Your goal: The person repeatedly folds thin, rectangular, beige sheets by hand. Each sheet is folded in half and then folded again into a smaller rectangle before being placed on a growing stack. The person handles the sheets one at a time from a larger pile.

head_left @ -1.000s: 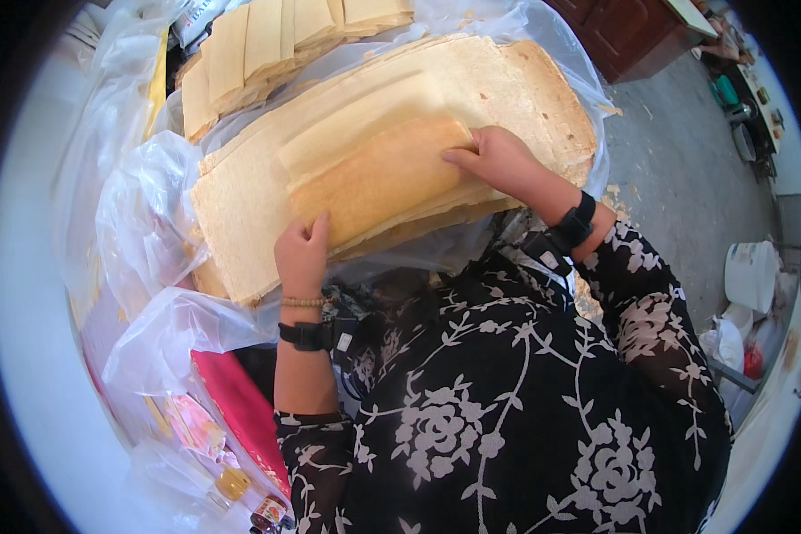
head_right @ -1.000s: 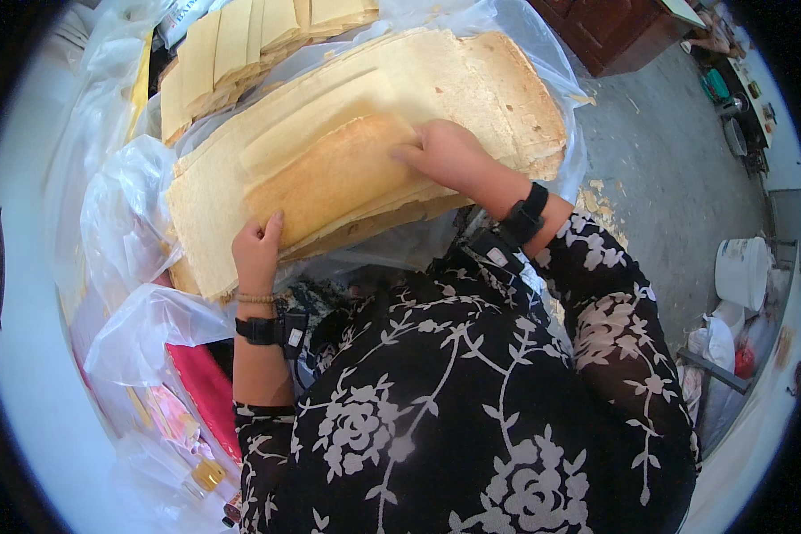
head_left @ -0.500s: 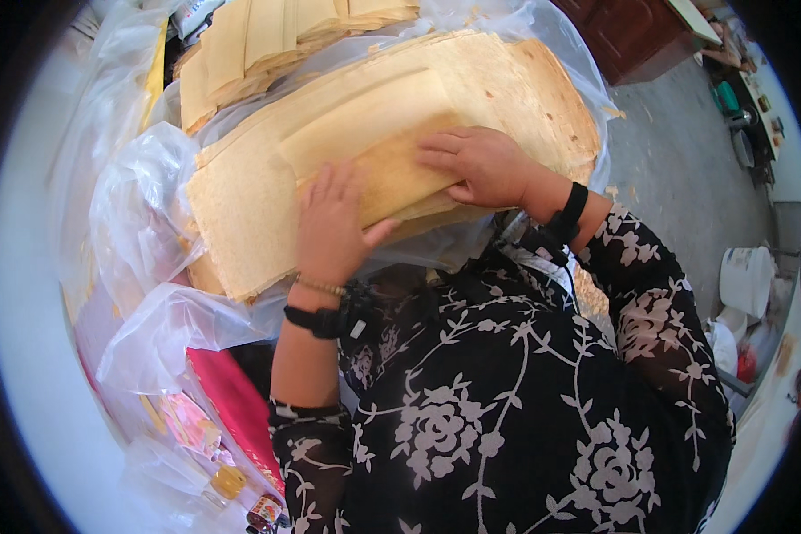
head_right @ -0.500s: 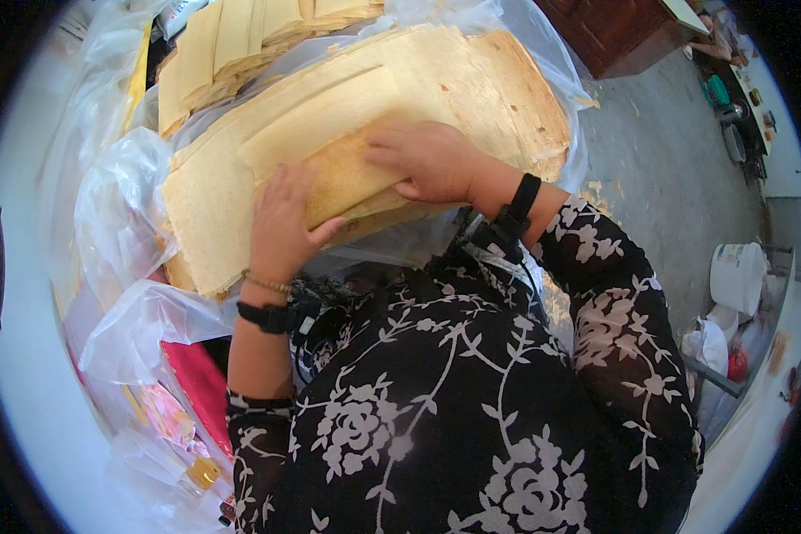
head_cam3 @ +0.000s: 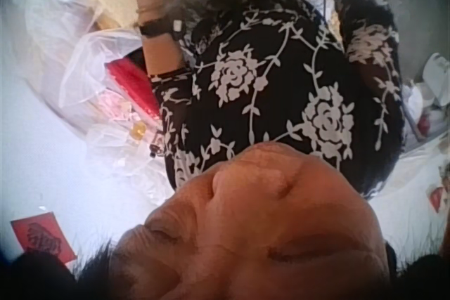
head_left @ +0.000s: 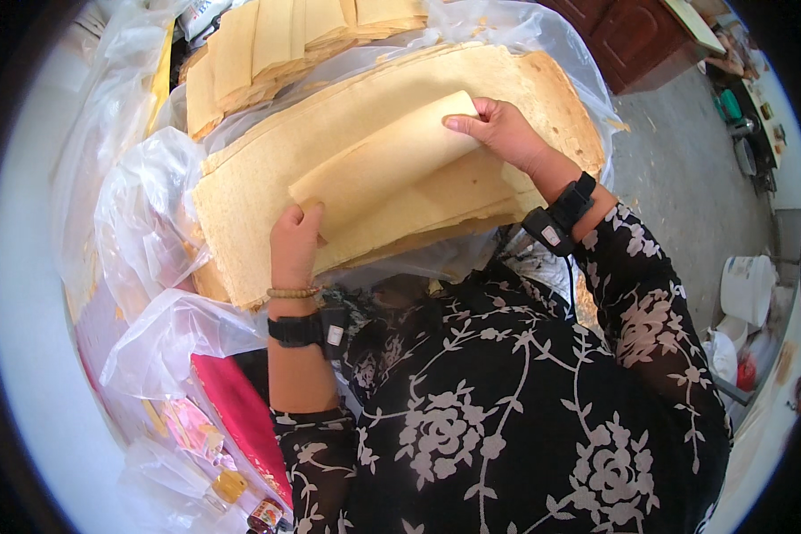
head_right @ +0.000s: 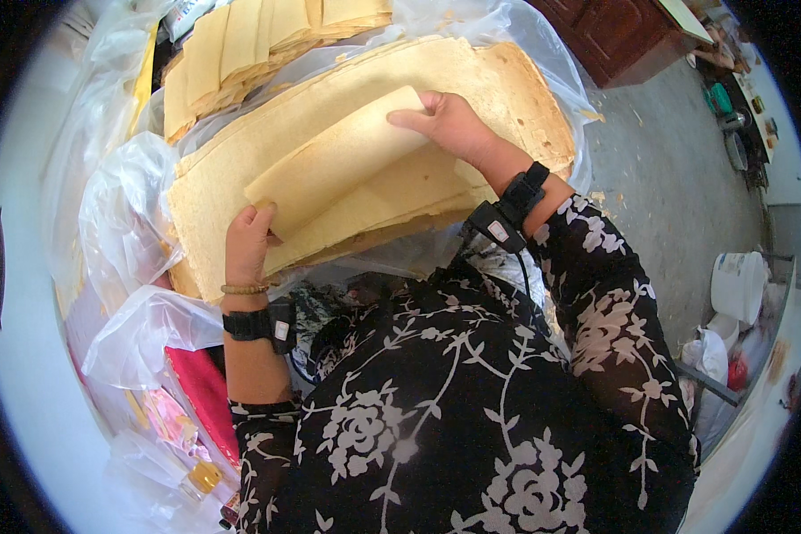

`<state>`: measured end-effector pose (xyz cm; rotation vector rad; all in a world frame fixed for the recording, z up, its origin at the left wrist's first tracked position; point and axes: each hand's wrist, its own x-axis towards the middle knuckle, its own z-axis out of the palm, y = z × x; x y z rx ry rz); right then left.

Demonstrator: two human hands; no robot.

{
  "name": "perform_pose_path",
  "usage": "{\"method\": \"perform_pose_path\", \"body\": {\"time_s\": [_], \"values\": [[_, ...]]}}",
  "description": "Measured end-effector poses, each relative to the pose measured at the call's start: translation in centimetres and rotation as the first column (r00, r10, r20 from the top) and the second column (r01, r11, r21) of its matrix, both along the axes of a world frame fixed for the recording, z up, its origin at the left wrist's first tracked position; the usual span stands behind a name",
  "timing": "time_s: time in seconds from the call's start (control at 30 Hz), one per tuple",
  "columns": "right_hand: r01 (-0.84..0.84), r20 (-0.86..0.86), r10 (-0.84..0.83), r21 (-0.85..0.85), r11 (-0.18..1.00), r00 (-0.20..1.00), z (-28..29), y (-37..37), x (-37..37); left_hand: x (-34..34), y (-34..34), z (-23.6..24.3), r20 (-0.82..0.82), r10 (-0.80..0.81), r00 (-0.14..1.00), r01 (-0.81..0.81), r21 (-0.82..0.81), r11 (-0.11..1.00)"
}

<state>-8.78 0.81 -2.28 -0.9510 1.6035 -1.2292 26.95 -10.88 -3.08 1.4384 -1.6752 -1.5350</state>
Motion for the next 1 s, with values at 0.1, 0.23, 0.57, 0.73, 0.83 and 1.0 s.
{"method": "perform_pose_path", "body": {"time_s": [0.1, 0.23, 0.57, 0.73, 0.83, 1.0], "values": [[0.031, -0.131, -0.028, 0.019, 0.999, 0.991, -0.8, -0.7, 0.4, -0.7, 1.0, -0.5, 0.289, 0.048, 0.956, -0.003, -0.157, 0.988], [0.055, -0.486, -0.041, 0.014, 0.998, 0.873, -1.6, -1.0, 0.7, -1.6, 3.2, -0.6, 0.521, 0.159, 0.839, 0.084, -0.411, 0.908], [0.047, -0.72, -0.115, -0.114, 0.992, 0.684, -1.0, -0.5, 2.1, -3.0, 7.0, 0.7, 0.637, 0.271, 0.722, 0.176, -0.547, 0.819], [0.023, -0.834, -0.028, -0.018, 1.0, 0.551, 0.1, -1.3, 2.6, -5.2, 6.8, 2.1, 0.601, 0.482, 0.637, 0.543, -0.795, 0.272], [0.013, -0.867, -0.012, -0.007, 1.0, 0.499, 0.2, -1.4, 2.4, -8.3, 5.6, 1.0, 0.624, -0.162, 0.764, 0.635, -0.683, 0.362], [0.044, -0.732, -0.107, -0.105, 0.994, 0.673, -2.0, -1.8, 3.1, -9.4, 5.5, -1.2, 0.689, -0.165, 0.706, 0.694, -0.624, 0.359]]}}
